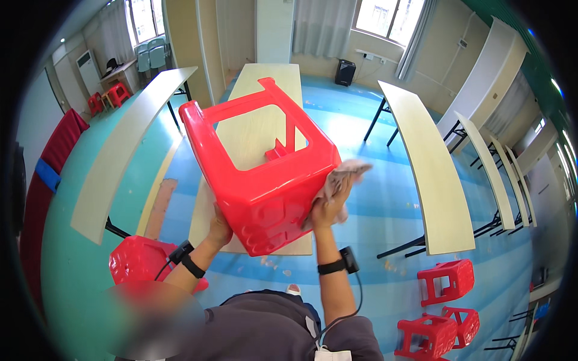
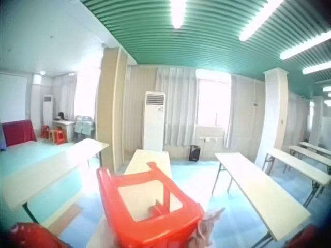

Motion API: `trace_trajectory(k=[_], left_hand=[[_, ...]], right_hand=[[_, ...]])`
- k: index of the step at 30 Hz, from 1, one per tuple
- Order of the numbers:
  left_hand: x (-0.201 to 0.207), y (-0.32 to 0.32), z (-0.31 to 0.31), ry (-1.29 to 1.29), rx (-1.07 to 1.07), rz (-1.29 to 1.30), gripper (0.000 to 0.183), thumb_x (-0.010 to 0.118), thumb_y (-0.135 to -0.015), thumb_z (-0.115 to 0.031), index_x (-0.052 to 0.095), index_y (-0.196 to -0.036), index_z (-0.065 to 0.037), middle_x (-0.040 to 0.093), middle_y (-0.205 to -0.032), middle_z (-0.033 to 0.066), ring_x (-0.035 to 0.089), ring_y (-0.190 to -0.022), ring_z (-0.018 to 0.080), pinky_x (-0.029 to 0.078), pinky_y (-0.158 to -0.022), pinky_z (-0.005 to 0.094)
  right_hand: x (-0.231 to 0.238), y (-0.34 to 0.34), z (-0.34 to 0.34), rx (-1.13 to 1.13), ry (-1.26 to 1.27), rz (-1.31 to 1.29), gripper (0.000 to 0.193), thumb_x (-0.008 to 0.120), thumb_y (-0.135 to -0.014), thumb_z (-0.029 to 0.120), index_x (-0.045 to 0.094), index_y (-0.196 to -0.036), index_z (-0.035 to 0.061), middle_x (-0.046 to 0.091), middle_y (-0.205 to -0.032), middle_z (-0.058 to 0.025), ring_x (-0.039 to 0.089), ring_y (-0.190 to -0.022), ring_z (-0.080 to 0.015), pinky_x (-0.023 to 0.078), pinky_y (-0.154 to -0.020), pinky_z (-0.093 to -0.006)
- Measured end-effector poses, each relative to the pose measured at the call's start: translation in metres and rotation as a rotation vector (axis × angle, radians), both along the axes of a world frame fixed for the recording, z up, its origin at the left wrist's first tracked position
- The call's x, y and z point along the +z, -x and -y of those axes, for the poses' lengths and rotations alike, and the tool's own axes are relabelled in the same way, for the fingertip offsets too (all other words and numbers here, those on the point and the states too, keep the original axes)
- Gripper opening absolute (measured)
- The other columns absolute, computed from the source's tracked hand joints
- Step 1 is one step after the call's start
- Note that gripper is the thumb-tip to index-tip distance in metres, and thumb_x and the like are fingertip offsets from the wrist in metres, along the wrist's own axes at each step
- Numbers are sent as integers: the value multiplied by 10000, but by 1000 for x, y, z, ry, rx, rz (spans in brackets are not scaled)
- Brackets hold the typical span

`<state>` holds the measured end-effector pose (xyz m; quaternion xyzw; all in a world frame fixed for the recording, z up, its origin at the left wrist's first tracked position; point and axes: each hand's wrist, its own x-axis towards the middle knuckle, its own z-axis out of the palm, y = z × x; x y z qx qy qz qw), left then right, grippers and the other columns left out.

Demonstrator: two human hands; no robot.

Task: The recorder is washing a cloth in a bucket and using it to wipe down red plastic stools in a dining hall or classroom.

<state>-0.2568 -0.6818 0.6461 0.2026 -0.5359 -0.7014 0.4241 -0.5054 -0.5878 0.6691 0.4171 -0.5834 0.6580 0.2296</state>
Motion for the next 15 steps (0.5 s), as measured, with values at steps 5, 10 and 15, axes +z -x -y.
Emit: trace_trajectory(k=[5, 10, 15], left_hand=[[-35, -21, 2, 75, -113, 120, 785, 208, -907, -666, 390, -1354, -47, 466, -1344, 108, 438, -1241, 200, 373, -1027, 339], [-68, -19, -8, 233, 48, 168, 781, 249, -914, -650, 365, -1370, -27, 471, -1342, 122, 443, -1238, 208, 349, -1049, 352], [-96, -44, -6, 82, 95, 232, 835, 291, -882, -692, 459, -1284, 21, 564, -1233, 121, 537, -1137, 215, 415, -977, 357]], right_hand=[[69, -9, -18, 142, -420, -394, 317, 598, -809, 269, 663, -1095, 148, 529, -1287, -66, 449, -1178, -331, 322, -1007, -470], [57, -129, -9, 247, -648, -471, 374, 650, -795, 251, 627, -1148, 127, 519, -1292, -91, 506, -1135, -326, 397, -936, -453], [18, -81, -22, 454, -471, -570, 281, 688, -726, 151, 656, -999, 97, 560, -1187, -111, 529, -1113, -311, 401, -994, -445]])
